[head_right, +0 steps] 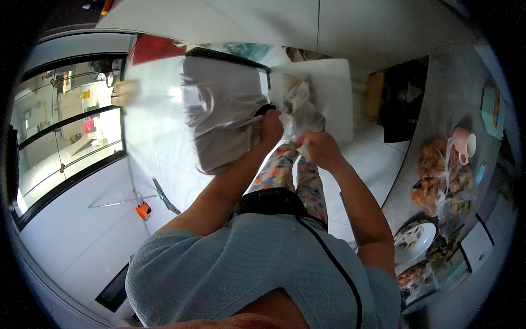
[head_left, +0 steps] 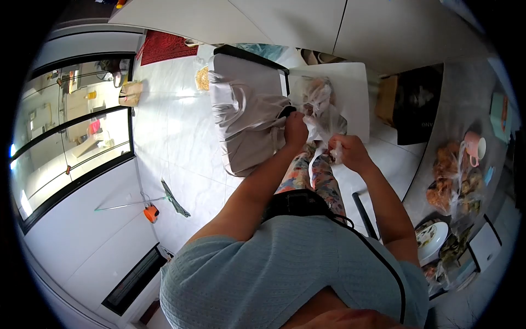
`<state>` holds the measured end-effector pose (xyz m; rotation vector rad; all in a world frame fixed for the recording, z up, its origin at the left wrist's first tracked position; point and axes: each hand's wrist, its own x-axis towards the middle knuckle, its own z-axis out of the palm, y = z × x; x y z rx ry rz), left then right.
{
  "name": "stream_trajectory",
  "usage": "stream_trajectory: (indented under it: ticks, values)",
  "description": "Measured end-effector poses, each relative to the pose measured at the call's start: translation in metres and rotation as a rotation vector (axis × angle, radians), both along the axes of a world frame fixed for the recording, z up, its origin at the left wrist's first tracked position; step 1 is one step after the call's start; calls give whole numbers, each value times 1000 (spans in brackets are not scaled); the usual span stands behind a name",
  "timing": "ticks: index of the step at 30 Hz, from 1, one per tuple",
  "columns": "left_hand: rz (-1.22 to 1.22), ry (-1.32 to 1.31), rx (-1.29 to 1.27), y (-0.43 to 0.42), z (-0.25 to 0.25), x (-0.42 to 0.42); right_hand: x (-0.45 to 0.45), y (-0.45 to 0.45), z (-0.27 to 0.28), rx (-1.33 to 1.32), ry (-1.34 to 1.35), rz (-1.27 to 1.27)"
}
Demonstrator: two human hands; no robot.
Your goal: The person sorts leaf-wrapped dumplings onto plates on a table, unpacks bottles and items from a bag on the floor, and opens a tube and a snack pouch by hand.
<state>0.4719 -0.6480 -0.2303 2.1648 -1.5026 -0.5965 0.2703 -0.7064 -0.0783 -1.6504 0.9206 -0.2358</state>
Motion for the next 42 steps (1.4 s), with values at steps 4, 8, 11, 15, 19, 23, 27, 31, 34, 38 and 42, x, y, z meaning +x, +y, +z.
stream_trajectory:
  ticks: [4,8,11,15,19,23,27,31,34,38,42]
  values:
    - [-99,235,284,-38,-32,-2,-26,7,6,100,10,-117]
    - [-218,-87,21,-66,-65,-8,-50,17,3,142,20,-218]
    - [-221,-63,410,-86,-45,-12,-63,25,-5,214,-16,-283]
    - [-241,-127,616,-90,-56,-20,-70,25,-13,228,-21,-349]
    - [-199,-333,414,-75,-106,-26,-78,24,-23,227,-162,-424]
    - [-139,-121,284,-75,-199,-4,-79,21,-32,225,-134,-456]
    - [112,-210,431,-95,-136,2,-78,19,-27,266,-84,-478]
    - [462,-71,252,-107,-85,0,-72,14,-19,348,-150,-534]
    - [505,9,181,-114,-84,-2,-72,9,-14,300,-149,-493]
    - [439,281,-73,-124,-62,-18,-74,12,-21,203,-169,-469]
    - [387,620,-331,-127,-77,-30,-72,13,-22,212,-132,-479]
